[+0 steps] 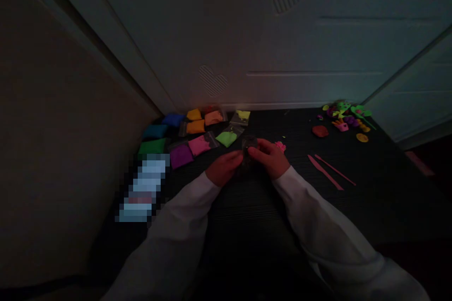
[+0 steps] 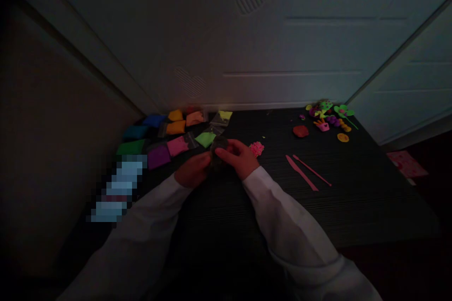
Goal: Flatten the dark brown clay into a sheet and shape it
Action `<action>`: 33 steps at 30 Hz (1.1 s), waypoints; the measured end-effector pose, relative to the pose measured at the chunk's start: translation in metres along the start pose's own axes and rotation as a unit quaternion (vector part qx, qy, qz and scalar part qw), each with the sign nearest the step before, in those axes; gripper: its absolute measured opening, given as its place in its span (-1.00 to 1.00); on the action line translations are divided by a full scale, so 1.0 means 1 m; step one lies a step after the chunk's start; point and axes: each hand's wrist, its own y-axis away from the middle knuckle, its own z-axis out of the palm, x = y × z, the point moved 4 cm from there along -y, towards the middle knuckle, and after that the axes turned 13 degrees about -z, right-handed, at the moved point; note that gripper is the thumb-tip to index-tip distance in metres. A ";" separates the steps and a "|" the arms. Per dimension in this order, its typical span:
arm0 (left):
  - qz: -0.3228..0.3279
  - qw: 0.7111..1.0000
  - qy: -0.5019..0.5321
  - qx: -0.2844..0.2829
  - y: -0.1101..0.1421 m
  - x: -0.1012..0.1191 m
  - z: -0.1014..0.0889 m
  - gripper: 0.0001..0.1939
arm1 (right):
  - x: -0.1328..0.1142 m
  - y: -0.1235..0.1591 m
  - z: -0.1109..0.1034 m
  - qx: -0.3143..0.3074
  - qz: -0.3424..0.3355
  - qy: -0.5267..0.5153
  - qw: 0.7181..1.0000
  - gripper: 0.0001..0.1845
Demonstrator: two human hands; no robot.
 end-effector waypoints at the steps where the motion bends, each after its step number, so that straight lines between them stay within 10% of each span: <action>1: -0.004 1.000 -0.012 0.000 0.000 -0.001 -0.001 -0.54 | 0.000 0.000 0.000 -0.003 0.003 0.001 1.000 -0.58; 25: 0.042 0.990 -0.099 0.088 0.000 0.005 -0.014 -0.73 | 0.002 -0.002 -0.009 0.009 -0.023 0.015 1.000 -0.60; 33: 0.029 0.956 -0.272 0.109 0.009 0.016 -0.005 -0.72 | -0.003 0.005 -0.002 -0.038 -0.042 0.054 0.997 -0.54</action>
